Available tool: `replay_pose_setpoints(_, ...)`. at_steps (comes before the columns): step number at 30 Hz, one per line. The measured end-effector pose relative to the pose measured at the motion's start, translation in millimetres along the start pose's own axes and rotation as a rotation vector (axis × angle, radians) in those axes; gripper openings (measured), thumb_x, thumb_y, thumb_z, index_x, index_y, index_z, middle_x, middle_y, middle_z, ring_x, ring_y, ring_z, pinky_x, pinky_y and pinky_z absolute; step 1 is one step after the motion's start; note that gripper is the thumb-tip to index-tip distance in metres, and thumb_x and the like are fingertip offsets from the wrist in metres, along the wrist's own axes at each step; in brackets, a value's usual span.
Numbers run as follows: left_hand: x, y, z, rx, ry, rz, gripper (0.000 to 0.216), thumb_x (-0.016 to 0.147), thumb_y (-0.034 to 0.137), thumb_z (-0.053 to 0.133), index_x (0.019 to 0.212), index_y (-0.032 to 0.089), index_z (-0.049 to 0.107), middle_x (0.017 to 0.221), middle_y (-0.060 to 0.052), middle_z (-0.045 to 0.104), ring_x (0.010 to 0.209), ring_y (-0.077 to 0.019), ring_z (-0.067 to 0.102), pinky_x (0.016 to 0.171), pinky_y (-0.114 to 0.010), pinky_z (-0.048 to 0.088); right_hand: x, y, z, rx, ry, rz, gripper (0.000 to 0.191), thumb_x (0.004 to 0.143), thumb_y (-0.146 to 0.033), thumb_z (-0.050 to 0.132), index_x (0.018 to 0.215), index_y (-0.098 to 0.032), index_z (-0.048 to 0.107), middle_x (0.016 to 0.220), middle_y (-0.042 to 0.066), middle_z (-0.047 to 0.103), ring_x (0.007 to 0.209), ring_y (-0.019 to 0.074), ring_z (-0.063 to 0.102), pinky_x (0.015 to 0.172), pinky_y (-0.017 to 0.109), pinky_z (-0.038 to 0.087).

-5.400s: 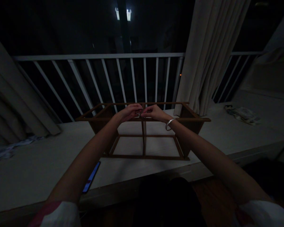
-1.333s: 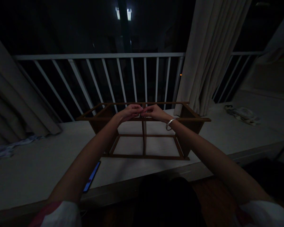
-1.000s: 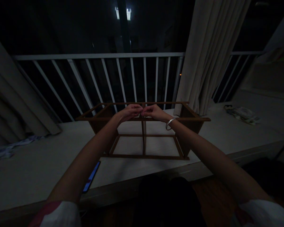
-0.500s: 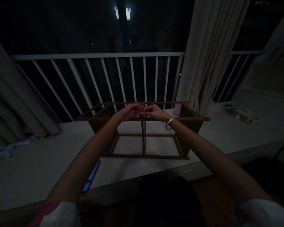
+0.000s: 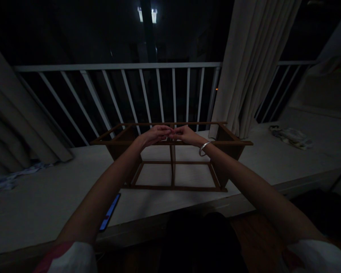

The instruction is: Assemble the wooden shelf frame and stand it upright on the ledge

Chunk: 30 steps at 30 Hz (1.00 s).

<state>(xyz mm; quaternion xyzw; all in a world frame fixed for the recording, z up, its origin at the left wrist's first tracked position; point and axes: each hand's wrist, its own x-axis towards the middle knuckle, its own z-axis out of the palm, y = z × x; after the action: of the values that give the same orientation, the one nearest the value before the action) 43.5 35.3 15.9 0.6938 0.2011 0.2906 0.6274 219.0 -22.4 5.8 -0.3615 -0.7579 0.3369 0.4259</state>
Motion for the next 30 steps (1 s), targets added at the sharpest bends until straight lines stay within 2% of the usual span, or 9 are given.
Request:
replay_pose_setpoints(9,-0.4,-1.6,1.2,-0.001,0.04,0.04,0.023,0.06,0.025,0.07,0.075,0.01,0.06,0.068,-0.002,0.057,0.057,-0.0043,0.049,0.046,-0.015,0.029,-1.0,-4.4,2.2,-0.001,0.046,0.061,0.036,0.06,-0.038,0.064,0.079,-0.007,0.063,0.063,0.001,0.057,0.055,0.007,0.046,0.053,0.021,0.035)
replay_pose_setpoints(19,-0.3,-1.9,1.9,0.006,0.07,0.057,0.023,0.058,0.024,0.071,0.069,0.01,0.057,0.065,-0.001,0.056,0.056,-0.0046,0.05,0.049,-0.017,0.032,0.7,-1.5,2.0,0.011,0.049,0.025,0.029,0.057,-0.034,0.067,0.072,-0.009,0.062,0.069,0.002,0.061,0.063,0.0098,0.053,0.061,0.023,0.041)
replay_pose_setpoints(24,-1.8,0.7,5.9,0.005,0.076,0.07,0.025,0.055,0.025,0.073,0.066,0.01,0.057,0.059,0.001,0.053,0.05,-0.0026,0.044,0.044,-0.016,0.027,1.9,1.4,1.2,0.016,0.047,0.014,0.028,0.058,-0.034,0.067,0.072,-0.01,0.063,0.069,0.002,0.061,0.064,0.0099,0.053,0.062,0.023,0.041)
replay_pose_setpoints(30,-3.2,3.5,7.4,0.021,0.076,0.024,0.027,0.057,0.029,0.071,0.074,0.01,0.061,0.065,-0.002,0.055,0.055,-0.004,0.045,0.045,-0.016,0.027,2.0,1.9,0.3,0.033,0.038,0.014,0.028,0.059,-0.034,0.067,0.072,-0.01,0.063,0.072,0.002,0.062,0.068,0.0102,0.053,0.065,0.024,0.041)
